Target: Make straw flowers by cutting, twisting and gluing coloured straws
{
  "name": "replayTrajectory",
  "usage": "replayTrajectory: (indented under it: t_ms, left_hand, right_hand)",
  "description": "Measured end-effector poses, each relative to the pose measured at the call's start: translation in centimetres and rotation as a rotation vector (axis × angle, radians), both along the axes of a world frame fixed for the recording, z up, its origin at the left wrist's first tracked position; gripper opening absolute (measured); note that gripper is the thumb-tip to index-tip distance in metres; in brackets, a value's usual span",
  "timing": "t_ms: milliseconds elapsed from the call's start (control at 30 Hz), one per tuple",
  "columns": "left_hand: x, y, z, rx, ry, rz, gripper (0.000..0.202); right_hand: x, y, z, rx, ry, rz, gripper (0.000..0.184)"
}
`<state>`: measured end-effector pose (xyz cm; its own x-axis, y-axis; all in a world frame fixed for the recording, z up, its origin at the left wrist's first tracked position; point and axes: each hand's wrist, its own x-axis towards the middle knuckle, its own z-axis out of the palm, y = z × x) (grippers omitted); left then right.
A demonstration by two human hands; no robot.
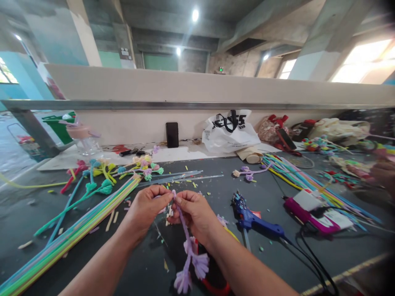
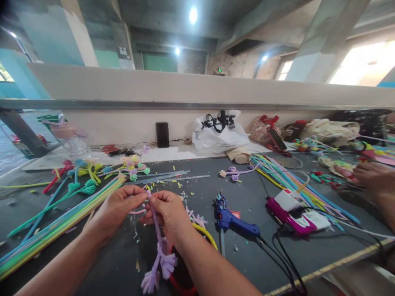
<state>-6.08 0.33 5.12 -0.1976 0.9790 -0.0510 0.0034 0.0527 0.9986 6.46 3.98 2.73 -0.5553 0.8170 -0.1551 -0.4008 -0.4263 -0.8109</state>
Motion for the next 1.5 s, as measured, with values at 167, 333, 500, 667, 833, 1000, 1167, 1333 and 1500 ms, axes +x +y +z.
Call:
replayTrajectory:
  t_ms: [167,333,500,667,833,1000,1167,1333,1500]
  left_hand:
    - [0.0,0.2,-0.6,0.016,0.032,0.033,0.02]
    - [0.1,0.3,-1.2,0.06,-0.019,-0.005,0.023]
    - [0.2,0.0,-1.0,0.096,-0.092,-0.086,0.021]
    - [-0.5,0.2,-1.0,0.116,-0.03,-0.092,0.015]
    - [-2.1,0.7,-1.1,0.215,0.081,-0.193,0.009]
    - [-2.9,0.6,-1.3,0.32,0.034,-0.313,0.009]
    - [-3.1,0.5,-1.7,0.371,0.005,-0.365,0.007]
    - [-3.9,0.4,-1.0,0.378,0.074,-0.482,0.005]
    - [-4.7,0.2,-0.2,0.307,0.091,-0.582,0.006]
  right_hand:
    - [0.0,0.1,-0.1,0.006,-0.02,-0.008,0.031]
    - [0.0,0.2,0.0,0.016,0.012,0.01,0.027]
    - [0.4,0.3,0.2,0.011,0.058,0.048,0.022]
    - [0.6,0.1,0.0,-0.043,0.082,0.121,0.02]
    - [0.5,-0.4,-0.1,-0.09,0.137,0.263,0.016]
    - [0.6,-1.0,0.3,-0.093,0.173,0.365,0.013]
    - [0.7,-1.4,0.5,-0.103,0.196,0.438,0.009]
    - [0.4,-1.9,0.2,-0.081,0.195,0.511,0.009]
    - [0.0,-2.4,0.1,-0.071,0.191,0.512,0.009]
